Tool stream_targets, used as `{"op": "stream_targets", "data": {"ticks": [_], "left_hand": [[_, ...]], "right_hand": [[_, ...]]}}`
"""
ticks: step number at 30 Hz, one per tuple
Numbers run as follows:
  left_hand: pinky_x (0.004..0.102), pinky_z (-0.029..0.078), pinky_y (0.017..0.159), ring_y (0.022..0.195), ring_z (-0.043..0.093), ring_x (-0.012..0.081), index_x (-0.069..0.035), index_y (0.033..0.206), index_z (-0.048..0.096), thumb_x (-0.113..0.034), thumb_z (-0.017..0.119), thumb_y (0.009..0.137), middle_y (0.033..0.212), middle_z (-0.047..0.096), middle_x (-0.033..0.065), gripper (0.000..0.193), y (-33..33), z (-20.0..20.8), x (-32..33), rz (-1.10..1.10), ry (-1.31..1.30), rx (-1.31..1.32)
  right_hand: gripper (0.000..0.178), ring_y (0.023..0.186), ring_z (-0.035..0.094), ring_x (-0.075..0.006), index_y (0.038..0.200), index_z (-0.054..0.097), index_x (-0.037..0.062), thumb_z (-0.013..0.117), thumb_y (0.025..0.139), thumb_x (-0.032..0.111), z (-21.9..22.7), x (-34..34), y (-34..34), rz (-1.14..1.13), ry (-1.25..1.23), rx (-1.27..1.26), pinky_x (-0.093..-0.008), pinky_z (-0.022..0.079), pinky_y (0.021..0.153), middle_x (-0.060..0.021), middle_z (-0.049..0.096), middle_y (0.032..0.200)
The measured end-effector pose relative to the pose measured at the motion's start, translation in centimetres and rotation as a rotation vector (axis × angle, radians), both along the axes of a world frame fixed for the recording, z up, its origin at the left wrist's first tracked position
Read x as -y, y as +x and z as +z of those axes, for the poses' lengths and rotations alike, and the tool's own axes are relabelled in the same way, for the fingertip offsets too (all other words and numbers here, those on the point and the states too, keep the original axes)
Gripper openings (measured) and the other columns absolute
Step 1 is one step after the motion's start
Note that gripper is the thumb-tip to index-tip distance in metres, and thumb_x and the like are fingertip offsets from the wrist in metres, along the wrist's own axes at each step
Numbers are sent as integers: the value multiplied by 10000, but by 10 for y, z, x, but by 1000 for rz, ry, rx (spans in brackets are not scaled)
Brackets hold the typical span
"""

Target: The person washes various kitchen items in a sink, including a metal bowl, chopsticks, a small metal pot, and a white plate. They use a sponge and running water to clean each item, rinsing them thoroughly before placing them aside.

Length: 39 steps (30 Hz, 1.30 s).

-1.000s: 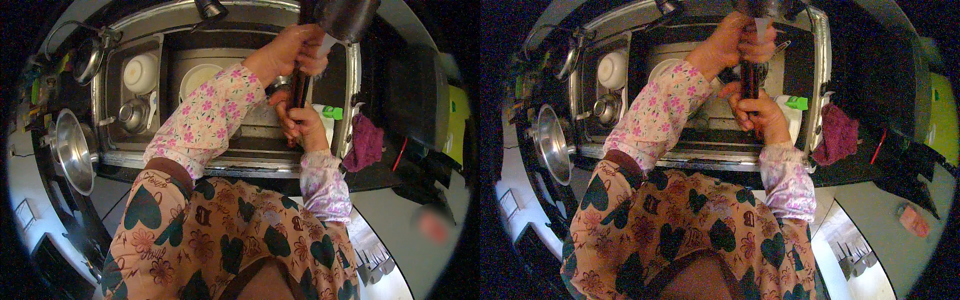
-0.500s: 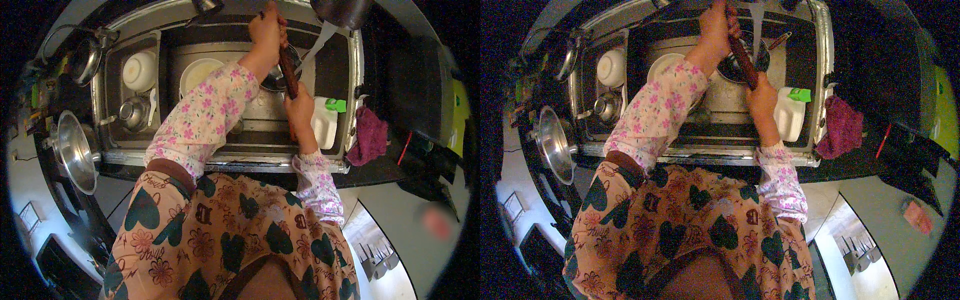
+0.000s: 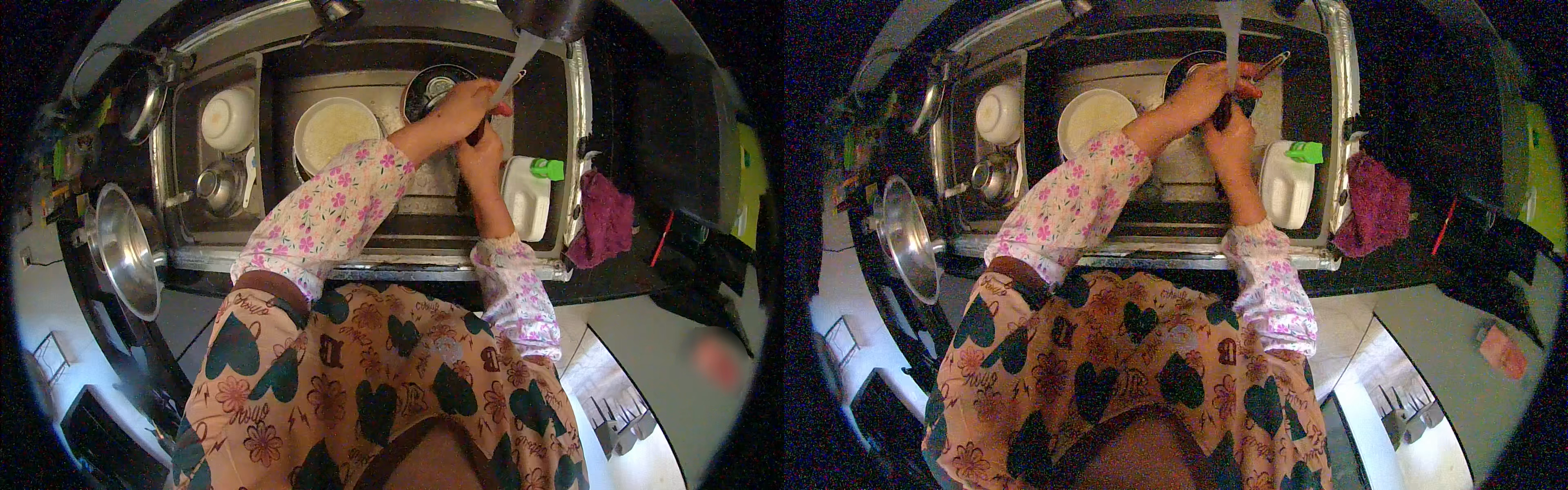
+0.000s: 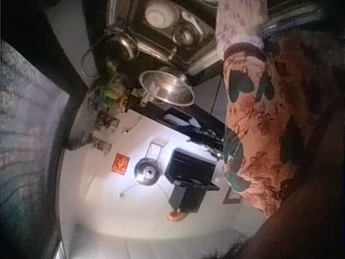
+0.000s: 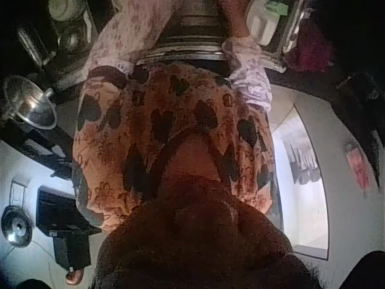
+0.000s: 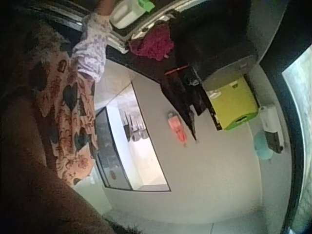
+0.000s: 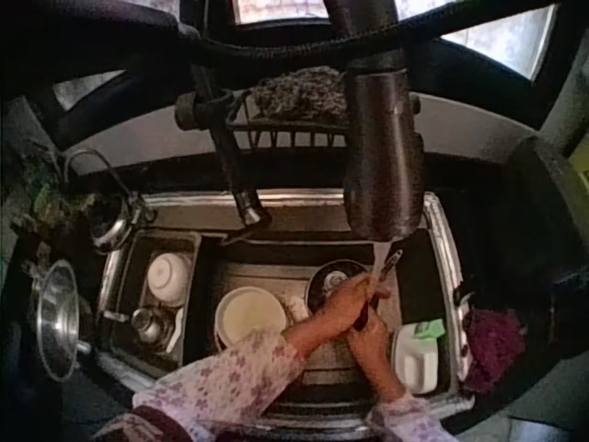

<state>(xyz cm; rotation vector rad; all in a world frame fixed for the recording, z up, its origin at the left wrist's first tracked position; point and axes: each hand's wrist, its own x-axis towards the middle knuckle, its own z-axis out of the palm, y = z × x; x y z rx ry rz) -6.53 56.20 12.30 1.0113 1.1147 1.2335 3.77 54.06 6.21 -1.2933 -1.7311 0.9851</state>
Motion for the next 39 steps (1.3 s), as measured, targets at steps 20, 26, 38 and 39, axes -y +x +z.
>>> {"op": "stream_targets", "data": {"ticks": [20,26,38,39], "left_hand": [[388,465,712,823,592,242,-106,1146,501,-677,295,828,1023,585,93,685,-6,-5,13,-141,-385,896],[371,397,912,1075,502,231,-141,1226,465,-548,261,909,1184,540,45,555,4,3,37,-71,-453,858],[361,376,944,1147,457,273,-105,1262,430,-505,337,895,1242,499,72,551,-2,-19,17,-68,-338,874],[358,383,941,1141,464,278,-99,1260,433,-491,345,896,1235,506,76,542,-4,-22,19,-88,-350,900]], "right_hand": [[519,1174,362,-427,1333,268,16,382,886,253,74,16,-70,-358,125,671,-445,278,994,-284,324,1322],[570,1192,319,-450,1367,205,22,389,870,235,70,12,-37,-47,178,85,-475,242,999,-283,331,1309],[669,1248,243,-455,1349,228,-17,537,792,192,55,13,-49,-98,281,253,-480,210,1017,-285,322,1318],[677,1248,232,-466,1349,222,-19,537,788,193,48,1,-44,-76,280,243,-492,196,1019,-286,306,1327]]}}
